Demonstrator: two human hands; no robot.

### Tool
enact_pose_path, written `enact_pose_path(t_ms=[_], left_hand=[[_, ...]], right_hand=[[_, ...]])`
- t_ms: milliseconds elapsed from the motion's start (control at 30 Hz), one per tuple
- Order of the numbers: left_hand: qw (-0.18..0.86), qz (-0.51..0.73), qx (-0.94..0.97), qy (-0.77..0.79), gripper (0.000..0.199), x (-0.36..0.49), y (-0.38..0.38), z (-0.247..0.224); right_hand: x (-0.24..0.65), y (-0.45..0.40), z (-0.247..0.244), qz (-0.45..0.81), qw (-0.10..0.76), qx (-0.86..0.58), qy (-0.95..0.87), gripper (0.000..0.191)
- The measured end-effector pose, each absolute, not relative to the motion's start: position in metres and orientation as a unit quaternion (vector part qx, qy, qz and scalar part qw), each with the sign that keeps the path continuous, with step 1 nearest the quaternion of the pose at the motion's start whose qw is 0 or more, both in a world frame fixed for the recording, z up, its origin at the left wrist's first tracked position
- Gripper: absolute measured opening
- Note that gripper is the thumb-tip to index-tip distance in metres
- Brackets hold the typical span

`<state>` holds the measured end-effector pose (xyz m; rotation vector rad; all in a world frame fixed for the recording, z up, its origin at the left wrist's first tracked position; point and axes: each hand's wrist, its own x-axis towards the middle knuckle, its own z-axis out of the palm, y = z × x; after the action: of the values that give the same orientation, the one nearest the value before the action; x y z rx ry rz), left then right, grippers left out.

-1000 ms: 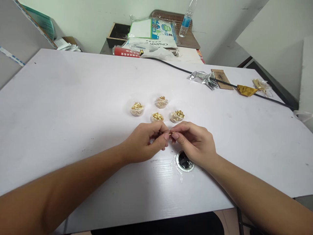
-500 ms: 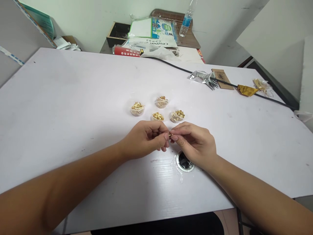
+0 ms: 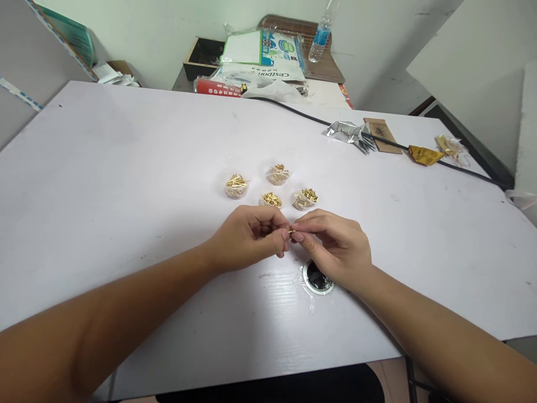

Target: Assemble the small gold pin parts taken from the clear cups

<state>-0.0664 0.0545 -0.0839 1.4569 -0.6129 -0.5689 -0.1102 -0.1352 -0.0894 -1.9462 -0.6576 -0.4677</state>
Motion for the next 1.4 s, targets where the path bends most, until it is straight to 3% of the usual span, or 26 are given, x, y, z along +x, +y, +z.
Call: enact_pose_path(t_ms=[567,967,1400], left_hand=[[0.664,-0.289,0.639,-0.258,0.007,-0.0664,0.0558,-0.0810],[0.636,-0.259,0.674,-0.273,0.007,-0.0672,0.0551,-0.0832],[0.616,-0.210,0.697,-0.302,0.008,-0.0672,0.0559,-0.0862]], right_hand=[[-0.1100,-0.1364,-0.0896,-0.195,0.483,-0.812,-0.263,0.015],[-0.1094,-0.1406,-0.0871,-0.219,0.413,-0.827,-0.312,0.021],[-0.1123,-0.1372,-0.0878,-0.230,0.406,-0.836,-0.287,0.020]])
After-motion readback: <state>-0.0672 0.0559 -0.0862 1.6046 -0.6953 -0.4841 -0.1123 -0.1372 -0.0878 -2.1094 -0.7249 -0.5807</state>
